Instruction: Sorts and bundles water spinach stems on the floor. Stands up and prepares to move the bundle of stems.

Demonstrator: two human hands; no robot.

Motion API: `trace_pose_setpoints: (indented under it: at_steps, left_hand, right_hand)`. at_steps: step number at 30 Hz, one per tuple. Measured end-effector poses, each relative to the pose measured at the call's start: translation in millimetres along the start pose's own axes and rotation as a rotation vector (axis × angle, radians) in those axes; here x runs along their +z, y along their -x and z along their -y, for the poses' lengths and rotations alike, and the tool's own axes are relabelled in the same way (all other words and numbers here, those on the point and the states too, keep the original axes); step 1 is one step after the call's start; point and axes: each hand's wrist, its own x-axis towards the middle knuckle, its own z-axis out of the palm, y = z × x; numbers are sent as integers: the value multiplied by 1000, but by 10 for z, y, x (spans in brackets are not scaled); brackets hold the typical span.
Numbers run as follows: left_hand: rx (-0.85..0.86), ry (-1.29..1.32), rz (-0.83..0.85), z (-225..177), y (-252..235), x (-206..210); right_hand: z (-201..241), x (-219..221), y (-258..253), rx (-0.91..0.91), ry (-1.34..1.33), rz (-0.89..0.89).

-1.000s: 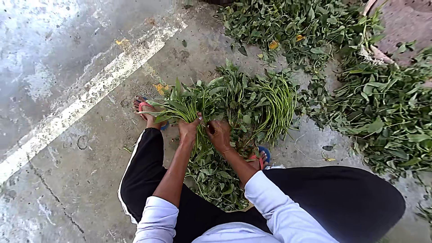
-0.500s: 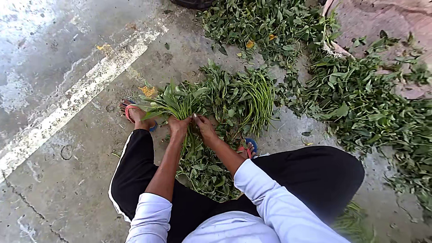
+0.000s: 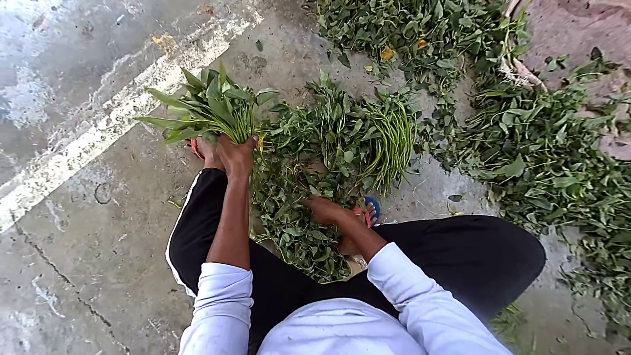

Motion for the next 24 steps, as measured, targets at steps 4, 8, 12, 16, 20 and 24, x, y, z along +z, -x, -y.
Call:
trace_pose_setpoints:
  at_steps: [4, 8, 12, 16, 20, 24]
  left_hand:
    - [5, -67, 46, -62, 88, 74]
    - [-72, 47, 75, 4, 69, 156]
    - [-125, 269, 89, 38, 35, 152]
    - [-129, 358, 77, 41, 17, 96]
    - [-76, 338, 18, 50, -31, 78]
    - [-25, 176, 31, 37, 40, 128]
  right_hand:
    - [121, -238, 112, 13, -16, -297]
    - [360, -370, 7, -191, -97, -599]
    - [461, -228, -118, -468, -167, -941]
    - [469, -65, 39, -606, -196, -1033]
    - [266, 95, 237, -386, -89, -417]
    - [297, -115, 427, -99, 46, -220]
